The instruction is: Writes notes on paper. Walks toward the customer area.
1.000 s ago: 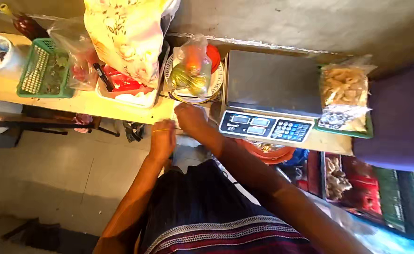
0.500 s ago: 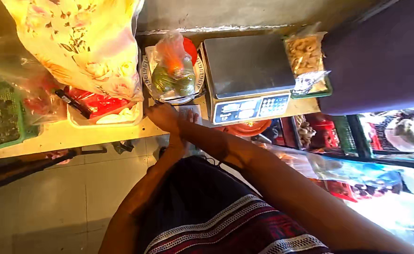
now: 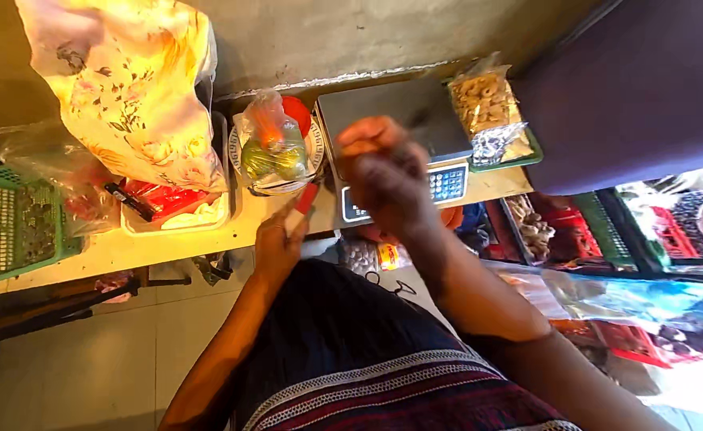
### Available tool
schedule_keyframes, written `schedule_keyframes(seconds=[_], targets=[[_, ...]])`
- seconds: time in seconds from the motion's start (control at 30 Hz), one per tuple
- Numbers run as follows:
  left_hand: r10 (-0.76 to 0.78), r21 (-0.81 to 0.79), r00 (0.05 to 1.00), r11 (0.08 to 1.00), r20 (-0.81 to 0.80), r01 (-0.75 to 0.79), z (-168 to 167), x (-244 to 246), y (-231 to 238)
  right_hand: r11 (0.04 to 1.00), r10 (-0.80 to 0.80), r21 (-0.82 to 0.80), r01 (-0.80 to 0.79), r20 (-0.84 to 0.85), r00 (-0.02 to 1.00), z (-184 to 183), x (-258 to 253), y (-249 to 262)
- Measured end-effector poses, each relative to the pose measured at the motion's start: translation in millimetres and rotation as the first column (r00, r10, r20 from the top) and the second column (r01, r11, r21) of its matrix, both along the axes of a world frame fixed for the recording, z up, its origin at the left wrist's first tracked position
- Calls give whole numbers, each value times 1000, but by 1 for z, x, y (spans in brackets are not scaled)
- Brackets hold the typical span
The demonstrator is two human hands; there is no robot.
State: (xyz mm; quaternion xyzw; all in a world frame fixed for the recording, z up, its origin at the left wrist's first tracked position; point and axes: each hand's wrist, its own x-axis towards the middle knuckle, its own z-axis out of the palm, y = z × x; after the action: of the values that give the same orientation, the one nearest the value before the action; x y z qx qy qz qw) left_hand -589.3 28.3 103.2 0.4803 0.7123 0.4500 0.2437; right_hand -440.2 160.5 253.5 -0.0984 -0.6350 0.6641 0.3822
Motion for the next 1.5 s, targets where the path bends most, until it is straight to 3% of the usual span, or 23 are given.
schedule_keyframes(seconds=[0.03,0.1,0.13,0.2,0.3,0.47,0.6,0.73,0.87,1.1,1.4,1.5], targets=[[53,5,954,998,296,-57,17,-1,-1,992,13,-121,-15,-16,1000,14,15,3],[105,-20,611,989,785,-144,53,3,-4,981,50,-188,-54,-26,998,28,37,3],[102,-33,443,987,891,-160,68,7,-6,980,93,-171,-100,-46,995,26,43,1],[89,-54,238,987,967,-150,91,19,-13,987,89,-135,-88,-2,996,14,47,-9],[6,5,136,997,991,-79,104,40,-27,990,56,-132,-44,88,995,-7,49,-26],[-118,124,143,991,983,-39,91,71,-46,999,4,42,-10,139,990,-33,55,-39],[-104,109,164,994,981,-22,80,85,-51,974,-64,225,5,254,965,-48,61,-47],[-132,140,170,989,977,-38,76,93,-56,942,-72,335,8,180,981,-53,58,-55],[-194,206,208,978,959,-39,76,101,-62,916,-111,397,61,104,988,-51,55,-62],[-234,250,355,968,905,2,73,114,-71,866,-161,481,137,9,987,-51,64,-70],[-247,250,361,967,899,40,71,123,-74,898,-157,408,162,-47,986,-50,80,-71],[-243,244,356,969,903,42,72,126,-74,879,-141,456,138,-29,990,-50,85,-73]])
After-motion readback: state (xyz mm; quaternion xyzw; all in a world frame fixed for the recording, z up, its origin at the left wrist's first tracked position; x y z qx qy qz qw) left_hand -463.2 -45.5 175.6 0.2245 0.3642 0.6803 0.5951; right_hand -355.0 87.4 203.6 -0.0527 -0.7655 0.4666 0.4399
